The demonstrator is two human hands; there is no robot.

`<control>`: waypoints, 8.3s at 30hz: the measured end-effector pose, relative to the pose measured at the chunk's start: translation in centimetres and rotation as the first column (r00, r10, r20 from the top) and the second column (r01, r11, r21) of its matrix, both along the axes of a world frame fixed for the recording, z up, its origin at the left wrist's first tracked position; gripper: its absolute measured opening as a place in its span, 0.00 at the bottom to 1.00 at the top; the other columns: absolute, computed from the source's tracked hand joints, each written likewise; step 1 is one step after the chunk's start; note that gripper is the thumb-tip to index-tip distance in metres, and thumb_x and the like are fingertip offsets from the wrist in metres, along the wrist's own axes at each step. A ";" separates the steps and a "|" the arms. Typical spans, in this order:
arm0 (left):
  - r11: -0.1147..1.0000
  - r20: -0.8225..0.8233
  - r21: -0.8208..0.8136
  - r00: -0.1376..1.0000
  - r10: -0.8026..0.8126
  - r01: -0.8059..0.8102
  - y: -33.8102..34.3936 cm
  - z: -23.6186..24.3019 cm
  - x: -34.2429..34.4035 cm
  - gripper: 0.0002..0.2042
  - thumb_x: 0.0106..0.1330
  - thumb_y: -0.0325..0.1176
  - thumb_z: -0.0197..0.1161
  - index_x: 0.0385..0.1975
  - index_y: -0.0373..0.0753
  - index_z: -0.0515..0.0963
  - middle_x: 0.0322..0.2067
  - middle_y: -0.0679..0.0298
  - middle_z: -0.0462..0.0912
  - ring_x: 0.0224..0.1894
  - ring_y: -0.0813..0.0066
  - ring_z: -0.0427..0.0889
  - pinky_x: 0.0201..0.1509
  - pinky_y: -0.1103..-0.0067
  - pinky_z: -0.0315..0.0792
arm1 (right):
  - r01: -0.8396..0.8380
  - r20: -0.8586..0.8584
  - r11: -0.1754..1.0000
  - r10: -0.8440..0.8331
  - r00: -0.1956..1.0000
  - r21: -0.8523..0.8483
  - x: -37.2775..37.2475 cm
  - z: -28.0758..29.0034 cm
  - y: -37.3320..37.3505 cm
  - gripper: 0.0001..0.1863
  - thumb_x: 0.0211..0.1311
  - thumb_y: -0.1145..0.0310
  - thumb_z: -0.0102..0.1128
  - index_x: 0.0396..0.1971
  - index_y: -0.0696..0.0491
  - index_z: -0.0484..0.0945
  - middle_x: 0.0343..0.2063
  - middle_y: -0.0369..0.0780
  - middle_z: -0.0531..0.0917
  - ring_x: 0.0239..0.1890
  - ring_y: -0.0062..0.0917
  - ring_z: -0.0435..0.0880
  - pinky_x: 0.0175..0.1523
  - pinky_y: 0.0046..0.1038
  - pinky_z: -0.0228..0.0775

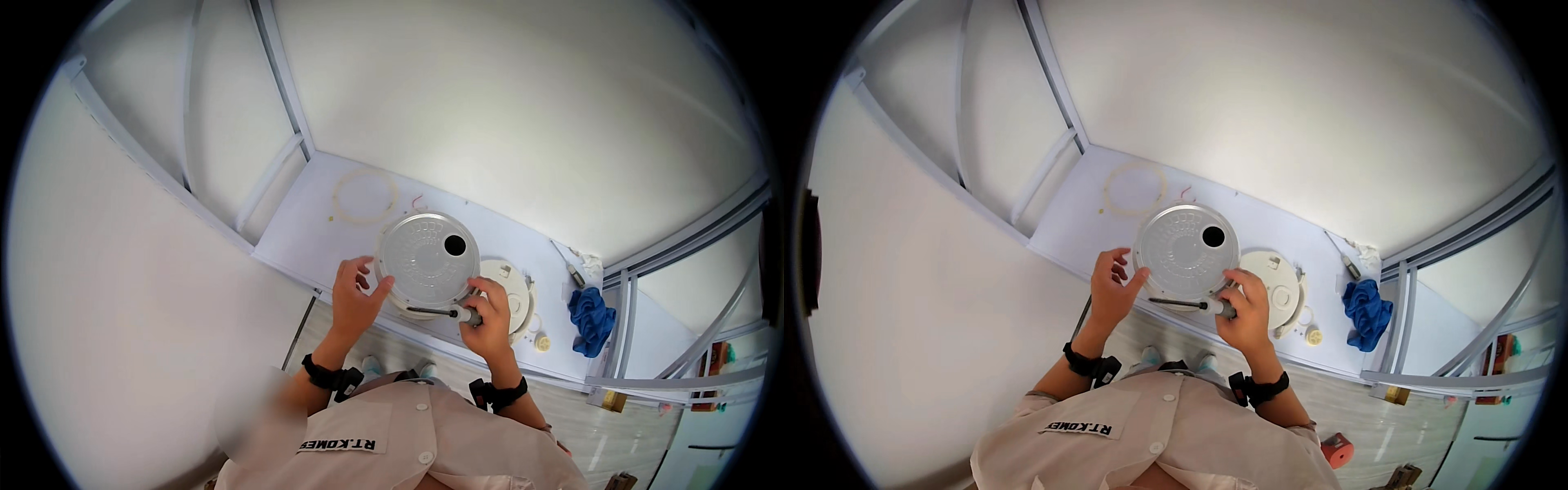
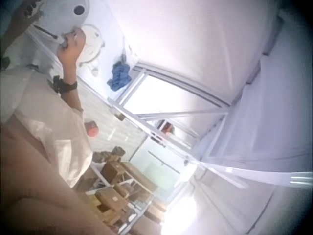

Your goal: The person disassembles a white rice cooker, removes the inner pot, and uses a screwdriver to unscrew and remove the lid. They continue to manipulate the lid and internal components with the screwdriver throughout the clip.

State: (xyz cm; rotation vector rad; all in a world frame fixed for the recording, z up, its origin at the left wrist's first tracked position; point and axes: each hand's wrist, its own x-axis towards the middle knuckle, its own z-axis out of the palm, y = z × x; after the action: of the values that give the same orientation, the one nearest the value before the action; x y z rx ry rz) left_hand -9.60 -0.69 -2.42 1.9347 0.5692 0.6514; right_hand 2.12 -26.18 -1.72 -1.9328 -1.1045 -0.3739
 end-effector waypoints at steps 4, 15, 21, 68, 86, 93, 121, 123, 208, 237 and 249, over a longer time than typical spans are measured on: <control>0.975 -0.042 0.172 0.990 -0.135 0.141 0.3 0.4 -0.2 0.41 0.57 0.41 0.82 0.70 0.36 0.72 0.54 0.55 0.73 0.48 0.68 0.75 0.47 0.74 0.74 | -0.015 0.042 1.000 0.016 0.999 -0.017 -0.6 0.6 0.3 0.18 0.33 0.83 0.63 0.30 0.53 0.76 0.57 0.45 0.82 0.61 0.49 0.80 0.63 0.47 0.72; 0.953 -0.117 0.240 0.980 -0.162 0.186 -1.2 0.3 0.1 0.58 0.52 0.52 0.84 0.77 0.26 0.58 0.61 0.41 0.64 0.61 0.45 0.73 0.60 0.61 0.77 | 0.000 0.055 0.999 0.003 0.998 -0.046 -0.7 1.4 0.4 0.17 0.33 0.83 0.65 0.30 0.53 0.77 0.58 0.44 0.84 0.62 0.50 0.81 0.63 0.47 0.71; 0.950 -0.113 0.233 0.976 -0.187 0.209 -0.9 0.8 0.4 0.56 0.54 0.49 0.82 0.77 0.25 0.58 0.60 0.40 0.64 0.61 0.43 0.73 0.61 0.62 0.77 | -0.034 0.049 0.993 0.040 0.998 -0.116 -0.6 1.3 0.7 0.17 0.34 0.82 0.67 0.29 0.52 0.79 0.58 0.41 0.85 0.64 0.48 0.80 0.66 0.48 0.69; 0.950 0.045 0.207 0.967 -0.249 0.235 1.1 -5.2 1.2 0.40 0.77 0.41 0.61 0.77 0.18 0.51 0.62 0.43 0.61 0.54 0.55 0.70 0.60 0.65 0.71 | 0.082 -0.010 0.986 -0.084 0.996 -0.142 -3.0 1.7 2.5 0.15 0.40 0.80 0.67 0.31 0.51 0.82 0.54 0.36 0.87 0.66 0.38 0.80 0.79 0.51 0.58; 0.785 0.348 0.399 0.714 -0.608 0.474 -2.4 2.6 0.6 0.09 0.59 0.23 0.74 0.39 0.35 0.84 0.35 0.57 0.82 0.33 0.59 0.80 0.36 0.71 0.75 | 0.355 -0.086 0.932 -0.349 0.933 0.068 -6.5 -0.1 -1.8 0.16 0.37 0.82 0.67 0.31 0.53 0.80 0.33 0.41 0.84 0.33 0.41 0.82 0.38 0.36 0.75; 0.610 0.274 0.450 0.549 -0.790 0.653 -8.6 3.8 3.1 0.09 0.58 0.23 0.74 0.37 0.38 0.85 0.29 0.62 0.82 0.27 0.65 0.80 0.29 0.72 0.73 | 0.385 -0.171 0.923 -0.376 0.910 0.018 -5.6 0.6 -7.8 0.16 0.38 0.82 0.67 0.33 0.54 0.81 0.32 0.42 0.84 0.32 0.42 0.85 0.36 0.35 0.77; 0.790 -0.427 0.454 0.879 -0.212 0.411 -24.0 -9.7 13.2 0.04 0.65 0.31 0.67 0.37 0.45 0.86 0.40 0.64 0.80 0.46 0.59 0.82 0.47 0.63 0.81 | 0.077 -0.295 0.991 -0.107 0.950 -0.113 6.0 0.0 -24.1 0.14 0.49 0.82 0.74 0.36 0.58 0.79 0.32 0.43 0.81 0.29 0.37 0.80 0.35 0.29 0.72; 0.774 -0.497 0.444 0.843 -0.205 0.451 -24.0 -9.3 13.3 0.06 0.67 0.33 0.67 0.41 0.44 0.87 0.44 0.64 0.79 0.50 0.60 0.82 0.48 0.63 0.82 | 0.066 -0.288 0.991 -0.098 0.953 -0.119 6.2 0.0 -24.3 0.14 0.49 0.81 0.74 0.36 0.58 0.79 0.32 0.43 0.80 0.29 0.37 0.80 0.35 0.30 0.72; 0.691 0.085 0.489 0.759 -0.645 0.533 -2.3 2.7 2.2 0.27 0.56 0.26 0.78 0.59 0.39 0.82 0.39 0.68 0.92 0.43 0.64 0.87 0.51 0.66 0.76 | -0.038 -0.108 0.921 0.086 0.990 0.387 -2.3 10.7 0.6 0.29 0.64 0.71 0.77 0.62 0.61 0.74 0.47 0.45 0.89 0.33 0.21 0.80 0.39 0.23 0.75; 0.739 0.207 0.479 0.757 -0.620 0.474 -2.1 1.0 2.7 0.14 0.57 0.29 0.79 0.43 0.40 0.86 0.29 0.65 0.89 0.33 0.61 0.85 0.43 0.67 0.76 | -0.004 0.170 0.963 -0.044 0.984 0.271 -3.6 15.0 5.4 0.30 0.63 0.63 0.75 0.64 0.54 0.81 0.46 0.44 0.84 0.35 0.33 0.82 0.41 0.30 0.77; 0.725 0.172 0.490 0.762 -0.625 0.484 -2.0 1.8 2.6 0.11 0.57 0.29 0.79 0.39 0.41 0.86 0.30 0.65 0.90 0.33 0.61 0.87 0.41 0.67 0.77 | 0.031 0.068 0.968 -0.049 0.997 0.248 -4.7 14.3 4.6 0.29 0.59 0.70 0.78 0.62 0.54 0.84 0.54 0.48 0.82 0.49 0.36 0.84 0.49 0.32 0.79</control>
State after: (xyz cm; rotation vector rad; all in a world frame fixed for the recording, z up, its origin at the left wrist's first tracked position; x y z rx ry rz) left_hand -7.00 -2.73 -0.59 2.1754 -0.4183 0.7035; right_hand -2.55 -21.62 12.58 -1.7340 -1.0151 -0.5811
